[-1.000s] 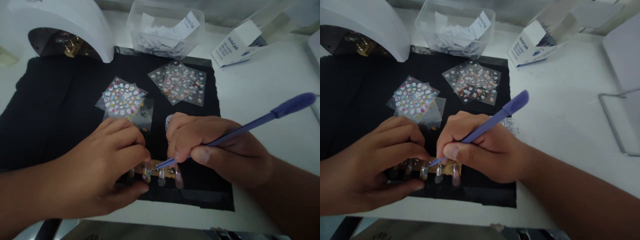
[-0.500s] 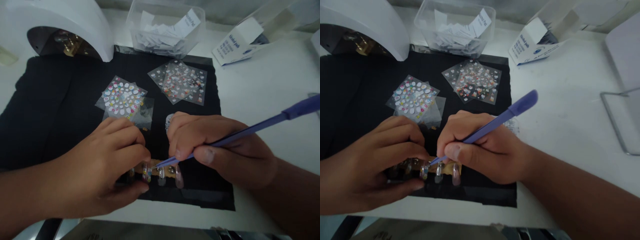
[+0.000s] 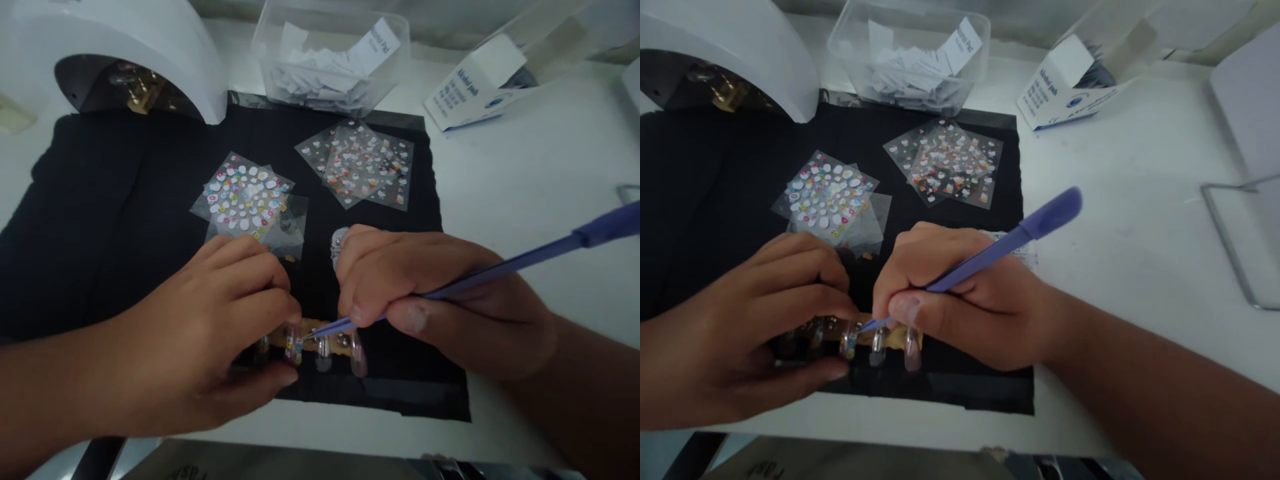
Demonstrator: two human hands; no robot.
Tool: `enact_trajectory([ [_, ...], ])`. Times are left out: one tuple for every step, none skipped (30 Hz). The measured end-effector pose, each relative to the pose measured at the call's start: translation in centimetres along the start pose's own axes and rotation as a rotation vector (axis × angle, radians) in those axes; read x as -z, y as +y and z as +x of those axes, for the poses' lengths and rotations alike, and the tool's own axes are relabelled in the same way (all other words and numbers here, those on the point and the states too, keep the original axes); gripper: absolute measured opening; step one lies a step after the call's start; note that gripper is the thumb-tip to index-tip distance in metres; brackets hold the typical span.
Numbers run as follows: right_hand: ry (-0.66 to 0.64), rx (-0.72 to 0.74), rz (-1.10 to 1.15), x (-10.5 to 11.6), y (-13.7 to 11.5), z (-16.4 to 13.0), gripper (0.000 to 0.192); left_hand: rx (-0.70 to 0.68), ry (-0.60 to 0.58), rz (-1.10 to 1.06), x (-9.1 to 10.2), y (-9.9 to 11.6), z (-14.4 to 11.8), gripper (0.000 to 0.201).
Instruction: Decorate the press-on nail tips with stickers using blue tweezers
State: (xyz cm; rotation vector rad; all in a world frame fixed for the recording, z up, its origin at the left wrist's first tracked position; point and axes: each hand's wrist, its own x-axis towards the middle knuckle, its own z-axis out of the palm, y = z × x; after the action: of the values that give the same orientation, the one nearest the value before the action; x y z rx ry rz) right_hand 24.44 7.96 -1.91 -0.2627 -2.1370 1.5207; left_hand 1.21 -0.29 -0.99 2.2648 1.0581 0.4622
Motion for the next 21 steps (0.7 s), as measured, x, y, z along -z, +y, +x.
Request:
enact_trajectory([
  [0.003,0.000,-0.003,-0.02,-0.06,-0.03,0.028,-0.002,0.001,-0.005,-0.03,-0.02,0.00,0.014],
  [0.005,-0.003,-0.002,-0.05,-0.13,-0.06,0.028,-0.001,0.003,-0.009,-0.06,-0.04,-0.01,0.014],
  [0.009,-0.007,-0.002,-0.08,-0.19,-0.08,0.027,-0.001,0.007,-0.013,-0.08,-0.07,-0.02,0.014],
  [0.014,-0.013,-0.001,-0.12,-0.24,-0.11,0.027,-0.003,0.010,-0.015,-0.10,-0.09,-0.04,0.014],
  [0.022,-0.019,0.003,-0.15,-0.29,-0.12,0.027,-0.003,0.008,-0.016,-0.11,-0.11,-0.04,0.014],
  [0.027,-0.025,0.006,-0.18,-0.32,-0.13,0.027,-0.002,0.007,-0.016,-0.11,-0.12,-0.04,0.014],
  [0.029,-0.028,0.012,-0.19,-0.34,-0.13,0.027,-0.004,0.007,-0.017,-0.11,-0.12,-0.03,0.014],
  [0.027,-0.026,0.019,-0.19,-0.33,-0.12,0.027,-0.001,0.002,-0.018,-0.09,-0.12,0.00,0.014],
  [0.026,-0.024,0.026,-0.18,-0.31,-0.11,0.028,-0.004,0.001,-0.019,-0.08,-0.10,0.02,0.014],
  [0.025,-0.020,0.030,-0.16,-0.28,-0.10,0.028,-0.002,-0.003,-0.019,-0.07,-0.08,0.04,0.014],
  [0.023,-0.017,0.031,-0.14,-0.24,-0.09,0.028,-0.004,-0.002,-0.021,-0.07,-0.06,0.05,0.014],
  [0.020,-0.010,0.029,-0.11,-0.19,-0.09,0.027,-0.004,-0.002,-0.021,-0.07,-0.04,0.03,0.014],
  [0.019,-0.006,0.021,-0.09,-0.13,-0.09,0.027,-0.004,0.000,-0.020,-0.07,-0.01,-0.01,0.015],
  [0.014,-0.002,0.013,-0.07,-0.07,-0.09,0.026,-0.002,0.001,-0.018,-0.07,0.01,-0.06,0.015],
  [0.010,0.003,0.009,-0.05,-0.01,-0.09,0.025,0.001,0.004,-0.014,-0.08,0.03,-0.12,0.014],
  [0.010,0.011,0.007,-0.03,0.05,-0.09,0.025,0.006,-0.001,-0.011,-0.07,0.04,-0.18,0.014],
  [0.010,0.015,0.006,-0.01,0.10,-0.09,0.025,0.005,-0.001,-0.008,-0.07,0.05,-0.22,0.013],
  [0.013,0.021,0.006,0.02,0.13,-0.09,0.025,0.005,-0.007,-0.007,-0.06,0.06,-0.24,0.013],
  [0.014,0.022,0.009,0.05,0.15,-0.09,0.025,0.001,-0.005,-0.008,-0.06,0.06,-0.23,0.012],
  [0.011,0.025,0.016,0.07,0.15,-0.10,0.026,-0.001,-0.003,-0.012,-0.06,0.06,-0.20,0.013],
  [0.004,0.021,0.021,0.10,0.13,-0.11,0.026,-0.004,-0.001,-0.016,-0.06,0.07,-0.14,0.013],
])
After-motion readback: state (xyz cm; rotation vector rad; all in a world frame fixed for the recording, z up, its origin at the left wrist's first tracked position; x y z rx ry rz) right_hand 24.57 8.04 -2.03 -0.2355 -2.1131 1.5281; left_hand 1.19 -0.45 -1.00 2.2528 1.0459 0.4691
